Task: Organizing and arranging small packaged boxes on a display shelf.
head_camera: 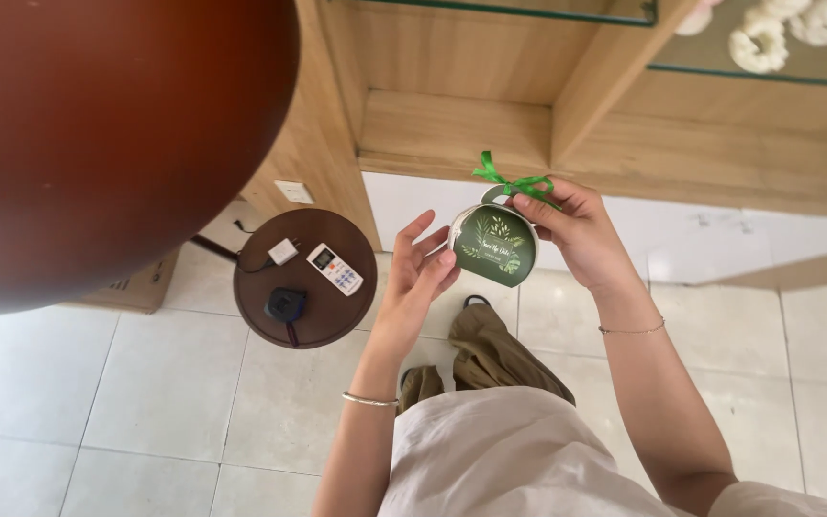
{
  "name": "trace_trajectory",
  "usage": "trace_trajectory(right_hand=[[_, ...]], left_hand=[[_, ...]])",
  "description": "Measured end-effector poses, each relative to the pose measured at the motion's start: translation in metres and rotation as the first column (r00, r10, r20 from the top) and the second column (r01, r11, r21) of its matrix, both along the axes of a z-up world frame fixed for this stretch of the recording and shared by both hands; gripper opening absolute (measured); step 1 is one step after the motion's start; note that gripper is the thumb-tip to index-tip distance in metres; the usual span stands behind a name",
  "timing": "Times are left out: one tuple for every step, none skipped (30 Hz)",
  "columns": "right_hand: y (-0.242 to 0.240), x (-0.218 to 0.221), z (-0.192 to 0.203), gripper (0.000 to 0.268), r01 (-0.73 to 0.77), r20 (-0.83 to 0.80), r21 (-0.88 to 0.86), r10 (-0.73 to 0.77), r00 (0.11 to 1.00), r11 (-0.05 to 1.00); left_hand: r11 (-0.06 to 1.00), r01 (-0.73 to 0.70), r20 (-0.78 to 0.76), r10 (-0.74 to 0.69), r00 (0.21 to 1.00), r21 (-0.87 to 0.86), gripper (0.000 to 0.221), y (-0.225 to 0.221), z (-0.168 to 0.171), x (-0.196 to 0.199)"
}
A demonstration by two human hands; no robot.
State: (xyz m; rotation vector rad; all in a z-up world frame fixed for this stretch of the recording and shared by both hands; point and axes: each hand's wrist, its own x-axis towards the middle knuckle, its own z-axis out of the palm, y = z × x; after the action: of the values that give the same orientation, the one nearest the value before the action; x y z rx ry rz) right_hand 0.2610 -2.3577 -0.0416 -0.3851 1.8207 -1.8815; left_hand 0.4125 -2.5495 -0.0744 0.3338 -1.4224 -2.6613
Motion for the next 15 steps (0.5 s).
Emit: trace_trajectory(right_hand=[[0.005,0.007,0.000,0.017,0.023,0.002,0.006,-0.023,1.000,1.000],[0.009,0.012,0.000,0.016,0.028,0.003,0.010,-0.028,1.000,1.000],[0.013,0.017,0.001,0.016,0.033,0.003,0.013,-0.033,0.999,0.999],[0.015,0.021,0.002,0.016,0.042,0.005,0.015,-0.042,0.999,0.999],[0.018,0.024,0.003,0.016,0.060,-0.002,0.030,-0.060,0.998,0.998],[0.021,0.027,0.004,0.016,0.080,-0.011,0.043,-0.079,0.997,0.996],[0.024,0.030,0.004,0.016,0.092,-0.011,0.044,-0.092,0.996,0.995],[0.028,0.032,0.005,0.016,0.103,-0.021,0.039,-0.103,0.994,0.994],[0.033,0.033,0.006,0.017,0.115,-0.030,0.035,-0.114,0.993,0.993],[0.039,0.034,0.003,0.017,0.129,-0.030,0.034,-0.128,0.991,0.991],[0.046,0.034,0.000,0.020,0.156,-0.021,0.033,-0.156,0.988,0.987],[0.053,0.033,-0.002,0.024,0.181,-0.012,0.032,-0.181,0.983,0.983],[0.061,0.036,-0.002,0.024,0.192,-0.013,0.031,-0.192,0.981,0.981],[0.070,0.037,-0.001,0.028,0.205,0.041,-0.071,-0.203,0.978,0.976],[0.080,0.038,0.001,0.032,0.220,0.094,-0.172,-0.207,0.974,0.960]], left_hand=[[1.000,0.023,0.002,-0.023,1.000,0.006,0.074,0.003,0.004,0.002],[0.999,0.038,0.018,-0.037,0.999,-0.031,0.074,0.006,0.008,0.003],[0.996,0.053,0.034,-0.051,0.998,-0.068,0.073,0.009,0.012,0.005],[0.996,0.063,0.036,-0.061,0.998,-0.066,0.073,0.013,0.006,0.004],[0.988,0.040,-0.025,-0.044,0.999,-0.152,0.072,0.017,0.000,0.002],[0.972,0.013,-0.089,-0.035,0.995,-0.236,0.072,0.021,-0.006,-0.001],[0.972,0.025,-0.089,-0.047,0.995,-0.235,0.072,0.025,0.001,0.000],[0.980,0.076,-0.059,-0.088,0.994,-0.182,0.071,0.029,0.009,-0.001],[0.984,0.126,-0.030,-0.131,0.991,-0.127,0.070,0.033,0.017,-0.002],[0.982,0.140,-0.030,-0.145,0.989,-0.127,0.070,0.038,0.015,-0.005],[0.985,0.136,-0.029,-0.140,0.990,-0.109,0.065,0.044,0.013,-0.008],[0.987,0.130,-0.028,-0.133,0.991,-0.092,0.061,0.050,0.012,-0.011],[0.986,0.141,-0.028,-0.144,0.989,-0.093,0.061,0.056,0.007,-0.015],[0.977,0.148,-0.042,-0.143,0.989,0.152,0.057,0.063,0.002,-0.020],[0.909,0.149,-0.052,-0.140,0.989,0.388,0.053,0.071,-0.002,-0.025]])
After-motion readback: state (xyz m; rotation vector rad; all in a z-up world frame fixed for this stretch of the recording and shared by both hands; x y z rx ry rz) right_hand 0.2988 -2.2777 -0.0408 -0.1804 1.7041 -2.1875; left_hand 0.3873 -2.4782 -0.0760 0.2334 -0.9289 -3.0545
